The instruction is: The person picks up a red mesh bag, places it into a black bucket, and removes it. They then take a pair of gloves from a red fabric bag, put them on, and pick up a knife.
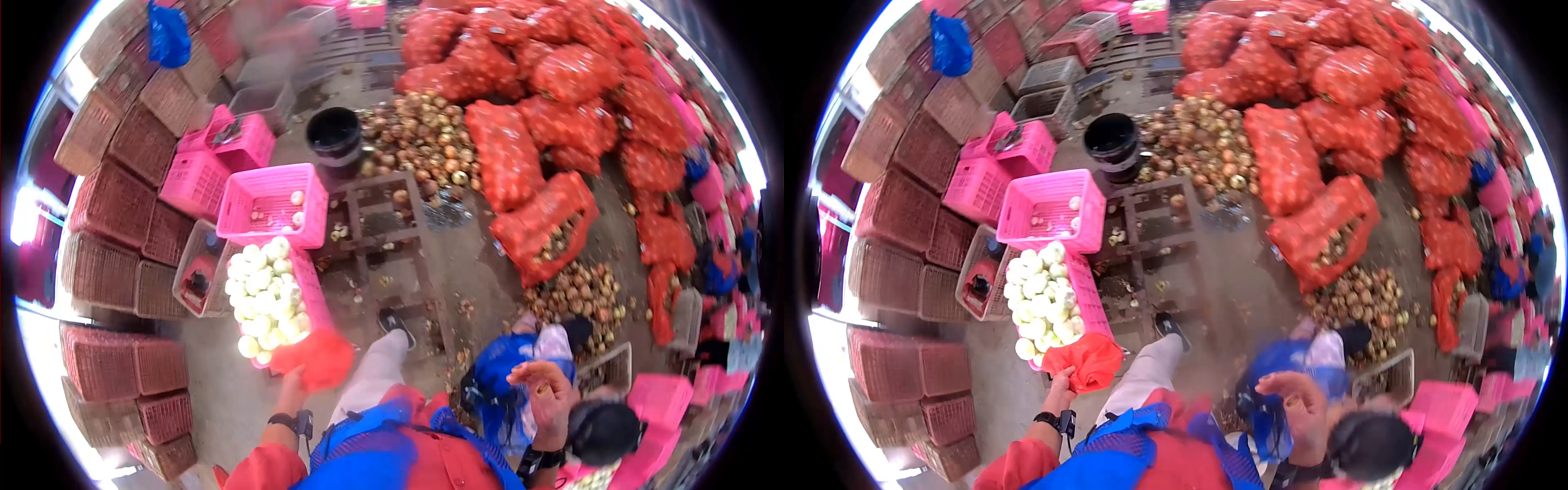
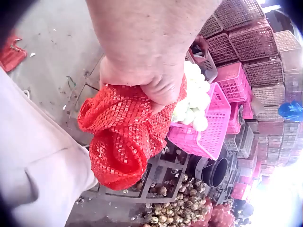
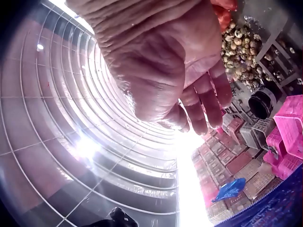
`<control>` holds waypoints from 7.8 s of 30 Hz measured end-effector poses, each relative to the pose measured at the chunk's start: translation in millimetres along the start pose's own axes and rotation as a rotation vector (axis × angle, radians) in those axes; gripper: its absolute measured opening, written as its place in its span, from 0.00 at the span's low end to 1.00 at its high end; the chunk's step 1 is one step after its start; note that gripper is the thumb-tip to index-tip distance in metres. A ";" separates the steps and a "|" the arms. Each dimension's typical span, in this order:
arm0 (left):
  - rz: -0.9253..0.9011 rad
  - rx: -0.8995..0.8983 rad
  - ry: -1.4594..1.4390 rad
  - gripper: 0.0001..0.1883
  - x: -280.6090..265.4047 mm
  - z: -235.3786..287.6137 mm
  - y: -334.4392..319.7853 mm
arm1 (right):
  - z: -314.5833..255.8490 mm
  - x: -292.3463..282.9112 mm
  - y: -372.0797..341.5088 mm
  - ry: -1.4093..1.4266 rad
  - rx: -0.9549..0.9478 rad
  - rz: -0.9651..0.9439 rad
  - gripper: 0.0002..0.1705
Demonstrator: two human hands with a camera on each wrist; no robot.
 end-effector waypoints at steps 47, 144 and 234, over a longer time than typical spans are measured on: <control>0.490 0.292 -0.710 0.24 356.9 201.7 68.0 | 22.7 -36.2 763.3 0.106 0.612 -0.580 0.25; 0.991 0.797 -1.457 0.30 406.7 878.5 421.6 | 328.2 961.4 1477.1 -0.115 0.698 -1.703 0.35; 2.391 1.545 -3.034 0.29 800.5 869.0 699.8 | 581.3 690.0 960.4 0.204 -2.239 -3.961 0.22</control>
Point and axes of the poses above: each hand's wrist, its own y-axis towards the middle knuckle, its own x-axis out of the palm, z = x × y, the point moved 3 cm from there along y, towards the middle knuckle, and after that the axes turned 9 degrees about y, right-handed, at the moved point
